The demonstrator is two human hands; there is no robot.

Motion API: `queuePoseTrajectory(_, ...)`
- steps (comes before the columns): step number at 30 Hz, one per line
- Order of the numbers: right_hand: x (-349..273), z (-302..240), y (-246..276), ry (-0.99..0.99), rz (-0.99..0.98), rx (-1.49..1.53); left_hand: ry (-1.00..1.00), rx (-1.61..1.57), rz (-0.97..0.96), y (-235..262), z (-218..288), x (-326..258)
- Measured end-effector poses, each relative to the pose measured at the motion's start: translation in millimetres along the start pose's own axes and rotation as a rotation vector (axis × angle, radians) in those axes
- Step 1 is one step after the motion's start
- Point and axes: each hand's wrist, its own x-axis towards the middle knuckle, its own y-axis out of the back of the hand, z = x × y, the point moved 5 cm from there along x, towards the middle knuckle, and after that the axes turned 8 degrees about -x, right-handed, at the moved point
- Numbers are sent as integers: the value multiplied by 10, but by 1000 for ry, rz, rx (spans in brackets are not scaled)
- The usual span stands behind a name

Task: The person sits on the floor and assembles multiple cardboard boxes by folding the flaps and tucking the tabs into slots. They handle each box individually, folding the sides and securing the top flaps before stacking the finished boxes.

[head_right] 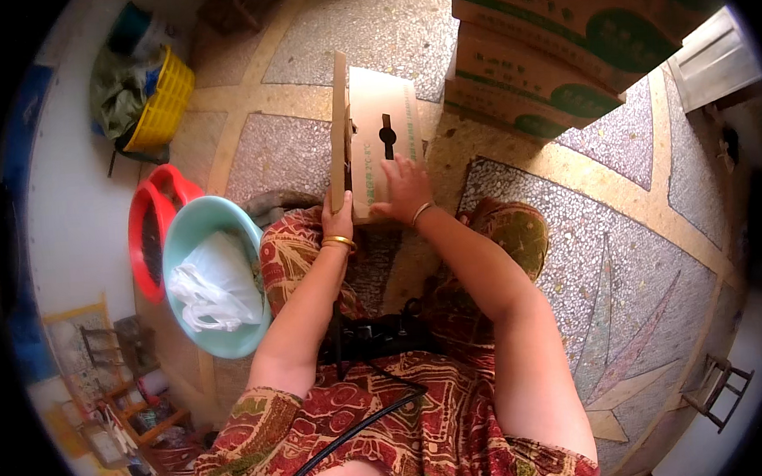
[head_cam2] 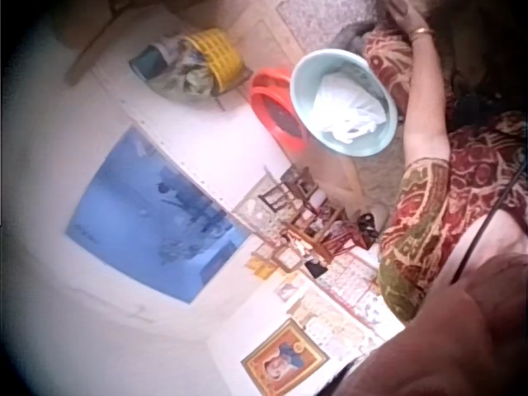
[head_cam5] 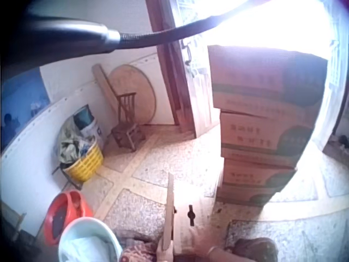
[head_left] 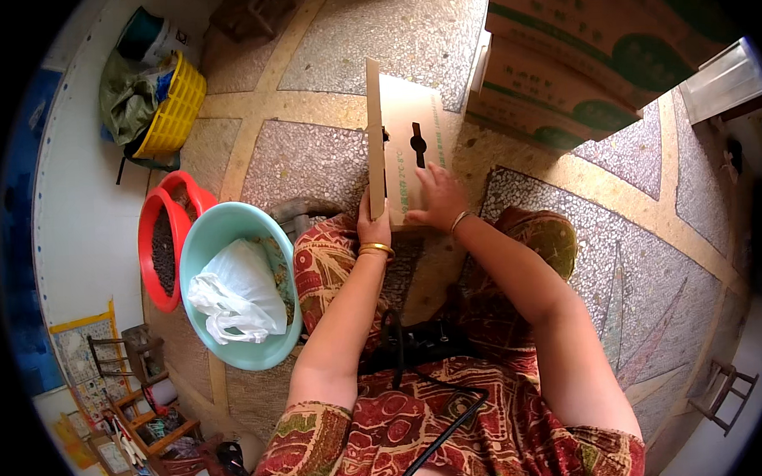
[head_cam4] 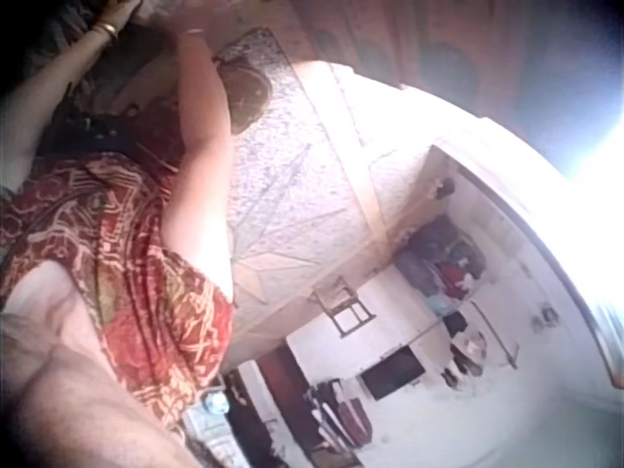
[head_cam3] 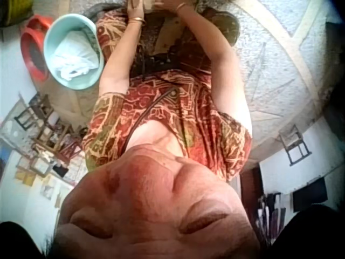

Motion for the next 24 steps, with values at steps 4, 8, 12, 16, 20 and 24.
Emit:
queuePoseTrajectory(4, -109, -323, -14, 124, -8, -3, -128, 180, -139, -26, 128, 47)
queuePoseTrajectory(8, -135, -344, -94, 117, 84, -84, -201, 294, -207, -94, 260, 21)
queuePoseTrajectory(12, -165, -45, 28, -72, 130, 305, -227, 323, -192, -43, 373, 28)
queuePoseTrajectory(16, -271, 341, 380, -185, 197, 450, -370, 498, -229, -96, 341, -22)
queuePoseTrajectory(20, -381, 709, 835, -353, 31, 557, -439, 689, -335, -289, 237, -144)
queuePoseTrajectory(24, -440, 1099, 933, -299, -59, 530, -383, 877, -535, -614, 248, -409)
